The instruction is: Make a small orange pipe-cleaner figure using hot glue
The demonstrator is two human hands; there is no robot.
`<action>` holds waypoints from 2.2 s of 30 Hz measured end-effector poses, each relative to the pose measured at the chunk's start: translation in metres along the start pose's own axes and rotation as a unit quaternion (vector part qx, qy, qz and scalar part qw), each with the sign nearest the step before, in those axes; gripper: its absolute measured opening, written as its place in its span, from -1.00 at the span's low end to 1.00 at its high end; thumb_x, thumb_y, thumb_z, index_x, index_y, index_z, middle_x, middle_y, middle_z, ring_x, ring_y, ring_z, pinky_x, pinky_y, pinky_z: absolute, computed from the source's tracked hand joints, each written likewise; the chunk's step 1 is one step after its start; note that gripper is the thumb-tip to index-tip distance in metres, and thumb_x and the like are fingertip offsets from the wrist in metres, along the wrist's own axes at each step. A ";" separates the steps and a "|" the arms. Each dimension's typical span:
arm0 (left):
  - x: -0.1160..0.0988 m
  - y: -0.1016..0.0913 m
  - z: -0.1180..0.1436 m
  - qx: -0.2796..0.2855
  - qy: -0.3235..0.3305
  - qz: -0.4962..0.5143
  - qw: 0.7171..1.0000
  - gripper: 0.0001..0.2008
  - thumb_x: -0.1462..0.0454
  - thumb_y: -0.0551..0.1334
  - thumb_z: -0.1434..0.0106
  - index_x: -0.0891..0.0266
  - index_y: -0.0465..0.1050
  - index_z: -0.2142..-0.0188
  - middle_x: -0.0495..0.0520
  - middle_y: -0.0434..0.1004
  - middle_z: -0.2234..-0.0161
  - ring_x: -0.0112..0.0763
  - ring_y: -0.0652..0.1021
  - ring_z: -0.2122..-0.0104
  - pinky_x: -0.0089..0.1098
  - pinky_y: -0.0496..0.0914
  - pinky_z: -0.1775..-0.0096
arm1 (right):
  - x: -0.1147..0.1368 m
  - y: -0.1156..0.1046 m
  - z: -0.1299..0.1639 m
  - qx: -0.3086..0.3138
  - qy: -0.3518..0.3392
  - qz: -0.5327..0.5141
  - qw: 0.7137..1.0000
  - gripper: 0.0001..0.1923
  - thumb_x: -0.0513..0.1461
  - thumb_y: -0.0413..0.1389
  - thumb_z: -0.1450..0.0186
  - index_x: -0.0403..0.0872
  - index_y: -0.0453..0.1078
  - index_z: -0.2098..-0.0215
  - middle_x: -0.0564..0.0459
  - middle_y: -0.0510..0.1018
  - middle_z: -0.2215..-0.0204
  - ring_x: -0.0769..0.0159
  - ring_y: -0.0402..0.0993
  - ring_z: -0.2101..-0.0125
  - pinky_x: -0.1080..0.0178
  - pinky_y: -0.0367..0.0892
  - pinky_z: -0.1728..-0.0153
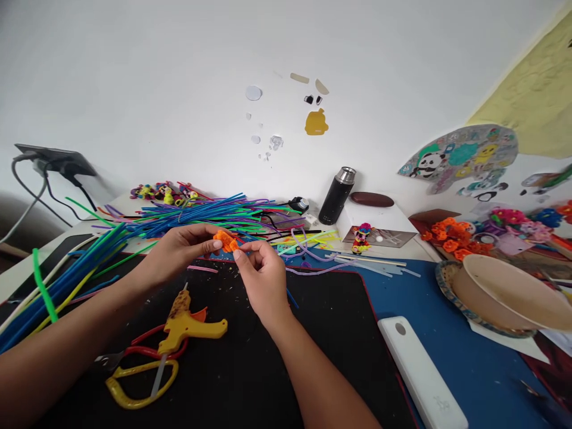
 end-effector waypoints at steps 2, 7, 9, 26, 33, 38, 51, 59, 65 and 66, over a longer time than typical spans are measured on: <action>0.001 0.001 0.001 0.008 0.004 -0.003 1.000 -0.61 -0.06 0.46 -0.27 0.17 0.71 0.11 0.14 0.76 0.12 -0.19 0.66 0.17 -0.30 0.52 0.11 | 0.002 -0.001 0.000 -0.005 -0.009 -0.001 1.000 -0.66 0.06 0.31 -0.31 -0.02 0.46 0.24 0.28 0.24 0.63 0.43 0.10 0.64 0.31 0.02 0.60; 0.000 0.004 0.002 0.026 0.010 -0.004 1.000 -0.59 -0.06 0.47 -0.26 0.17 0.70 0.07 0.15 0.76 0.10 -0.14 0.68 0.13 -0.25 0.55 0.06 | 0.003 -0.003 0.000 -0.018 -0.028 0.001 0.999 -0.67 0.04 0.33 -0.31 -0.02 0.47 0.24 0.28 0.24 0.64 0.43 0.10 0.62 0.32 0.06 0.59; -0.001 0.005 0.002 0.026 0.013 -0.006 1.000 -0.57 -0.07 0.46 -0.26 0.18 0.70 0.07 0.16 0.76 0.10 -0.14 0.69 0.13 -0.24 0.56 0.06 | 0.003 -0.003 0.001 -0.019 -0.029 0.005 0.999 -0.68 0.03 0.33 -0.32 -0.03 0.48 0.24 0.27 0.25 0.63 0.43 0.12 0.62 0.32 0.07 0.58; -0.005 0.011 0.006 0.044 0.000 0.010 0.999 -0.53 -0.07 0.49 -0.22 0.19 0.70 0.04 0.19 0.76 0.07 -0.07 0.70 0.09 -0.22 0.60 0.07 | 0.015 0.001 0.006 -0.020 -0.068 0.055 0.996 -0.74 -0.02 0.26 -0.33 -0.03 0.47 0.26 0.27 0.20 0.63 0.39 0.12 0.59 0.30 0.10 0.53; -0.002 0.011 0.007 0.047 -0.002 0.015 0.999 -0.53 -0.06 0.49 -0.22 0.19 0.69 0.03 0.19 0.75 0.07 -0.08 0.70 0.12 -0.21 0.60 0.07 | 0.016 0.000 0.007 -0.028 -0.076 0.080 0.994 -0.77 -0.04 0.24 -0.35 -0.03 0.50 0.27 0.23 0.25 0.62 0.37 0.16 0.58 0.30 0.13 0.52; -0.007 0.012 0.007 0.050 0.002 0.011 0.999 -0.57 -0.07 0.47 -0.24 0.18 0.70 0.09 0.17 0.75 0.11 -0.13 0.69 0.17 -0.28 0.58 0.17 | 0.015 0.000 0.007 -0.029 -0.070 0.084 0.994 -0.76 -0.03 0.25 -0.35 -0.04 0.51 0.26 0.23 0.25 0.61 0.37 0.16 0.58 0.29 0.14 0.52; -0.009 0.022 0.010 0.037 -0.008 0.072 0.997 -0.64 0.00 0.49 -0.22 0.24 0.68 0.18 0.13 0.72 0.21 -0.32 0.61 0.32 -0.37 0.48 0.30 | 0.006 -0.003 0.008 -0.034 -0.061 0.103 0.992 -0.64 0.06 0.27 -0.35 -0.07 0.52 0.26 0.24 0.23 0.62 0.39 0.11 0.61 0.31 0.05 0.57; -0.011 0.024 0.011 0.053 0.012 0.082 0.995 -0.64 -0.01 0.50 -0.22 0.21 0.71 0.19 0.11 0.73 0.25 -0.27 0.64 0.29 -0.32 0.52 0.21 | 0.006 -0.004 0.007 -0.044 -0.054 0.111 0.991 -0.51 0.19 0.29 -0.30 -0.06 0.52 0.29 0.23 0.26 0.65 0.39 0.12 0.64 0.31 0.05 0.62; -0.015 0.025 0.013 0.059 0.033 0.068 0.995 -0.59 -0.06 0.46 -0.25 0.22 0.70 0.16 0.14 0.74 0.20 -0.20 0.67 0.20 -0.30 0.52 0.13 | 0.006 -0.006 0.007 -0.046 -0.063 0.134 0.988 -0.51 0.19 0.29 -0.30 -0.06 0.50 0.29 0.24 0.27 0.66 0.40 0.10 0.66 0.31 0.05 0.63; -0.016 0.025 0.013 0.058 0.034 0.062 0.996 -0.59 -0.07 0.45 -0.26 0.23 0.69 0.16 0.14 0.73 0.21 -0.19 0.67 0.20 -0.30 0.52 0.13 | 0.007 -0.005 0.007 -0.047 -0.067 0.139 0.987 -0.52 0.18 0.29 -0.30 -0.06 0.50 0.30 0.24 0.26 0.66 0.40 0.09 0.66 0.31 0.04 0.63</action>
Point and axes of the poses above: each hand's wrist, its own z-axis away from the middle knuckle, its own y-axis out of the palm, x = y × z, the point moved 5 cm from there along -z, towards the middle knuckle
